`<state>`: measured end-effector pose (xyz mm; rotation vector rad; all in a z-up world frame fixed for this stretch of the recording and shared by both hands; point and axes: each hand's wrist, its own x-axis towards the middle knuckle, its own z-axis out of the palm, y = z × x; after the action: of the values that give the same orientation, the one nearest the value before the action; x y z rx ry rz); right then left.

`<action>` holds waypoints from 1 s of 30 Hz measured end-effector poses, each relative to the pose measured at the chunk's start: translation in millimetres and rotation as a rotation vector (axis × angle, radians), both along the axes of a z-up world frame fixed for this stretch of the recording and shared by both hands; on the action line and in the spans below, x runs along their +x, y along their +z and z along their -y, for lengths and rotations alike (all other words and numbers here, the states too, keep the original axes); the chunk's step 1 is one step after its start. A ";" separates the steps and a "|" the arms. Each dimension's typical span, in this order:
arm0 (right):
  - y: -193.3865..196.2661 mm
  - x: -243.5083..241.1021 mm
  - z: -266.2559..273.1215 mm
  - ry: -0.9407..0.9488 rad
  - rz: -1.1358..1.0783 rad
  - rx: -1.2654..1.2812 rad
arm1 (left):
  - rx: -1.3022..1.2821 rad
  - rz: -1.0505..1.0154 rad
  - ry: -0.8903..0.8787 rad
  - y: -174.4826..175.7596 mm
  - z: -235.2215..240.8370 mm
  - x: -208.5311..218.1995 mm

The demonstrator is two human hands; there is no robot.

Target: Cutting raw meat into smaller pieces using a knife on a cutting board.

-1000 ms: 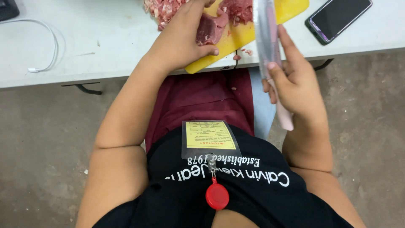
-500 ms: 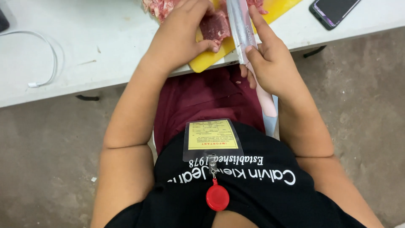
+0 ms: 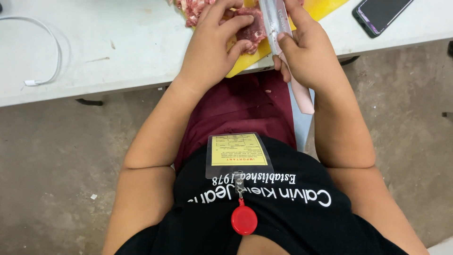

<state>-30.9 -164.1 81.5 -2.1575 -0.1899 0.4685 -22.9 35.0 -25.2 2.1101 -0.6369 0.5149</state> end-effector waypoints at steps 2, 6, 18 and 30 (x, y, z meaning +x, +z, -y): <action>-4.7 3.1 0.3 0.023 0.049 -0.014 | -0.001 0.011 0.015 0.9 0.8 -1.5; 11.9 -7.3 -2.4 0.008 -0.019 -0.174 | -0.015 0.037 0.002 2.3 2.7 -2.5; 8.4 2.6 -6.9 0.049 0.000 -0.097 | -0.031 0.082 -0.009 -5.5 3.6 -2.4; 11.0 -8.0 -10.0 0.034 -0.082 -0.267 | -0.037 0.066 0.012 -6.6 2.4 -4.1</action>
<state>-38.9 -154.1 92.5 -2.3927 -0.1242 0.6309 -27.0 32.6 -31.8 2.0700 -0.6480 0.6010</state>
